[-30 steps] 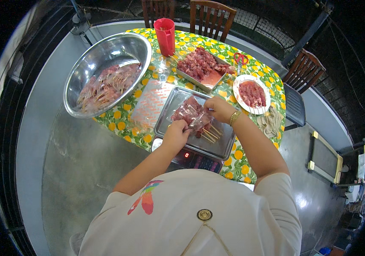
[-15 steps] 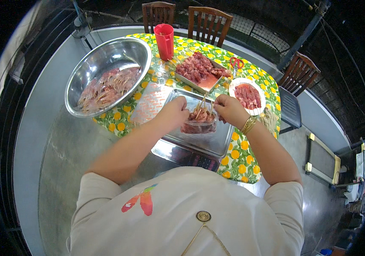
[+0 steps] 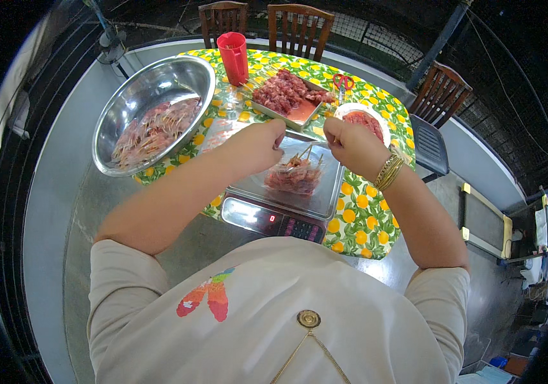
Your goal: The person assembles raw meat onto wooden skewers, weighs each skewer on a digital scale, and places the finished skewers into a metal bowl. The person repeats this process multiple times, handling the meat and skewers by hand.
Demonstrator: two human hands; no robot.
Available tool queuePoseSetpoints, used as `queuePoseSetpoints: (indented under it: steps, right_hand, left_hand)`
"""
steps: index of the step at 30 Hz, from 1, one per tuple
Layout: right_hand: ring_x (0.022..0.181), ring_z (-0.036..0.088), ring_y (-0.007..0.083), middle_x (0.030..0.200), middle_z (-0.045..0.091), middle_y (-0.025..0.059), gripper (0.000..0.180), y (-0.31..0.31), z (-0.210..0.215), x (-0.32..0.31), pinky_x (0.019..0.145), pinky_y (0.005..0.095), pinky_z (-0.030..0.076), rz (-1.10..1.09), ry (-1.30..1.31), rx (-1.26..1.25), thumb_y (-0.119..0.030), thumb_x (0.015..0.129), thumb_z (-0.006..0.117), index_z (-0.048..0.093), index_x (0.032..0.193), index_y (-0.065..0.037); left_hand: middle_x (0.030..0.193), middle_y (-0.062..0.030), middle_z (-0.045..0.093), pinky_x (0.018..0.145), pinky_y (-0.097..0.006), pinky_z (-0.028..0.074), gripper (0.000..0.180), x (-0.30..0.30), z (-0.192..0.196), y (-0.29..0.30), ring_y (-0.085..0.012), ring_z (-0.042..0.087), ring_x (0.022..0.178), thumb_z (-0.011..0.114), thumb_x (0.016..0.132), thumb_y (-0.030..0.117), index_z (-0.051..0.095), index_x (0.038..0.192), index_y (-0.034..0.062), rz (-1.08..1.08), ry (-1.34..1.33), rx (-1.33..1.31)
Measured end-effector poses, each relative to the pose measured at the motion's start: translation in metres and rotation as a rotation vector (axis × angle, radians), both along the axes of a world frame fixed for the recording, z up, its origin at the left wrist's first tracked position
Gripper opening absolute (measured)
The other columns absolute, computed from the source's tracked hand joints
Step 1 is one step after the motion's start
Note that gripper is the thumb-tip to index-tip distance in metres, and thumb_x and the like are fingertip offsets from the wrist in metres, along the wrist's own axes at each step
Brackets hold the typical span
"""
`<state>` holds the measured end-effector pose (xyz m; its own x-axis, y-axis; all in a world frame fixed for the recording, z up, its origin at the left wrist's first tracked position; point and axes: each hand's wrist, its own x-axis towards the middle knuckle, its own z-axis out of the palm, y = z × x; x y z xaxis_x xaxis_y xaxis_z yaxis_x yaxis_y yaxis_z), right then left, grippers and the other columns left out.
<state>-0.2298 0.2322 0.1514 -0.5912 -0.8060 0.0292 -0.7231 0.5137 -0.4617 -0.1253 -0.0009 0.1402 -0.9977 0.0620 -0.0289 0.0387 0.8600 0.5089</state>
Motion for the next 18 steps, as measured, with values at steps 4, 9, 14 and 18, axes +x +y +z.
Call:
queuePoseSetpoints:
  steps: [4, 9, 14, 18]
  right_hand:
    - [0.087, 0.068, 0.0358, 0.089, 0.067, 0.0152, 0.018, 0.003, 0.002, 0.002, 0.075, 0.0445, 0.054, 0.141, 0.114, 0.098, 0.002, 0.086, 0.058, 0.064, 0.099, -0.008]
    - [0.093, 0.068, 0.0317, 0.095, 0.065, 0.0114, 0.023, 0.005, 0.005, 0.010, 0.078, 0.0439, 0.054, 0.244, 0.294, 0.224, 0.004, 0.084, 0.057, 0.067, 0.098, -0.010]
    - [0.092, 0.068, 0.0310, 0.097, 0.064, 0.0106, 0.015, 0.011, 0.024, 0.011, 0.075, 0.0440, 0.055, 0.343, 0.342, 0.164, -0.004, 0.085, 0.063, 0.068, 0.096, -0.012]
    - [0.091, 0.067, 0.0305, 0.097, 0.064, 0.0090, 0.012, 0.014, 0.026, 0.010, 0.075, 0.0430, 0.055, 0.444, 0.460, 0.102, -0.007, 0.082, 0.067, 0.067, 0.093, -0.011]
  left_hand:
    - [0.086, -0.0191, 0.068, 0.071, -0.049, 0.052, 0.016, 0.001, 0.017, -0.001, -0.0383, 0.069, 0.083, 0.063, 0.087, 0.010, 0.056, 0.101, 0.0068, -0.083, 0.038, -0.122]
    - [0.100, -0.0152, 0.071, 0.080, -0.047, 0.053, 0.018, 0.004, 0.040, -0.008, -0.0364, 0.069, 0.095, 0.054, 0.094, 0.020, 0.065, 0.106, 0.0125, -0.270, -0.170, -0.378]
    - [0.101, -0.0131, 0.071, 0.081, -0.046, 0.053, 0.017, 0.002, 0.049, -0.026, -0.0344, 0.069, 0.095, 0.059, 0.091, 0.022, 0.069, 0.102, 0.0130, -0.399, -0.177, -0.508]
    - [0.093, -0.0141, 0.068, 0.077, -0.047, 0.053, 0.012, 0.000, 0.047, -0.038, -0.0357, 0.068, 0.089, 0.065, 0.090, 0.019, 0.064, 0.093, 0.0074, -0.458, -0.101, -0.439]
